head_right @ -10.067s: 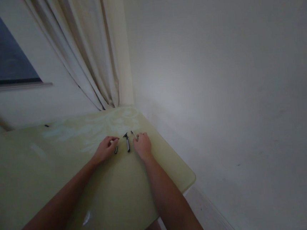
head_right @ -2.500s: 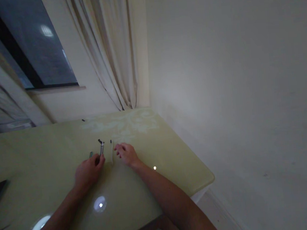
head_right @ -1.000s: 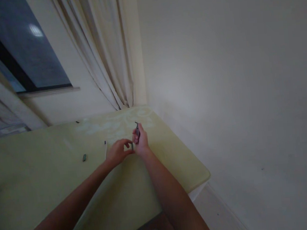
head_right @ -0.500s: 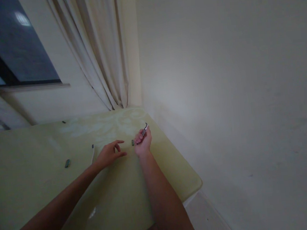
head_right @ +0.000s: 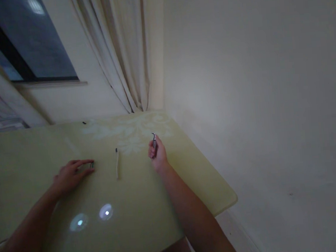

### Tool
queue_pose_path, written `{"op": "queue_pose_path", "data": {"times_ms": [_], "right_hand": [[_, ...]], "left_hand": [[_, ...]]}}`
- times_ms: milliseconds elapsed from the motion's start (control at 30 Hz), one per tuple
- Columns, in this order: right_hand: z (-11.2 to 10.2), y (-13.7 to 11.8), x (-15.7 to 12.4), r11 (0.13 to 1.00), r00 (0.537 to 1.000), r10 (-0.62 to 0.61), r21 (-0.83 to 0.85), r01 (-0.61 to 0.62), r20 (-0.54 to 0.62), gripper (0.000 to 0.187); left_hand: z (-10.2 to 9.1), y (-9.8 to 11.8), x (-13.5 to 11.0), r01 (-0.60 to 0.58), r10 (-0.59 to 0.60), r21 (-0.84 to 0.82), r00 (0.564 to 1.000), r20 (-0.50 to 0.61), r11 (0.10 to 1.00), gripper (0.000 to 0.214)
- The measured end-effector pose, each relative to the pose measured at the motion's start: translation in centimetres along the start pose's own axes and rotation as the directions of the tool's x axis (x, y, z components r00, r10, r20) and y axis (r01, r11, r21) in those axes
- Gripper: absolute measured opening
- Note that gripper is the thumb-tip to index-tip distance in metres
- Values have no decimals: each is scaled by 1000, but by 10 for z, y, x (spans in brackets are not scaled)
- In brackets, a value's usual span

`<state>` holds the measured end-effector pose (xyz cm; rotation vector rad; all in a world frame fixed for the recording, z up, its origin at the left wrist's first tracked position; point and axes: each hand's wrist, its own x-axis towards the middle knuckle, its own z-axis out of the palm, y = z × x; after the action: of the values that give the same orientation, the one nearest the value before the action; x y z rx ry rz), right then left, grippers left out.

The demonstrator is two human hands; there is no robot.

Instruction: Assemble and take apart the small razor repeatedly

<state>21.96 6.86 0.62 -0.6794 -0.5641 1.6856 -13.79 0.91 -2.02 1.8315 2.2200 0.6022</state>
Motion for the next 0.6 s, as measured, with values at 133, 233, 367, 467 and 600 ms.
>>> {"op": "queue_pose_path", "data": {"times_ms": [133,233,367,467,600], "right_hand": [[5,11,-3,991,998,-6,-134,14,58,49],[13,20,-12,952,989,8,-303,37,145,52],[25,33,-30,910,953,83,-411,47,292,45],[31,41,-41,931,927,148,-366,-13,345,42],[35,44,-47,950,911,216,-293,-111,353,43]], "left_hand": [[4,22,-4,-19,11,-110,998,-70,994,44],[7,56,-15,-123,83,-460,991,-106,880,51],[16,109,-38,-173,152,-803,983,-103,570,47],[21,132,-50,-251,215,-829,963,-162,500,39],[23,137,-54,-320,266,-799,941,-207,509,35]]}}
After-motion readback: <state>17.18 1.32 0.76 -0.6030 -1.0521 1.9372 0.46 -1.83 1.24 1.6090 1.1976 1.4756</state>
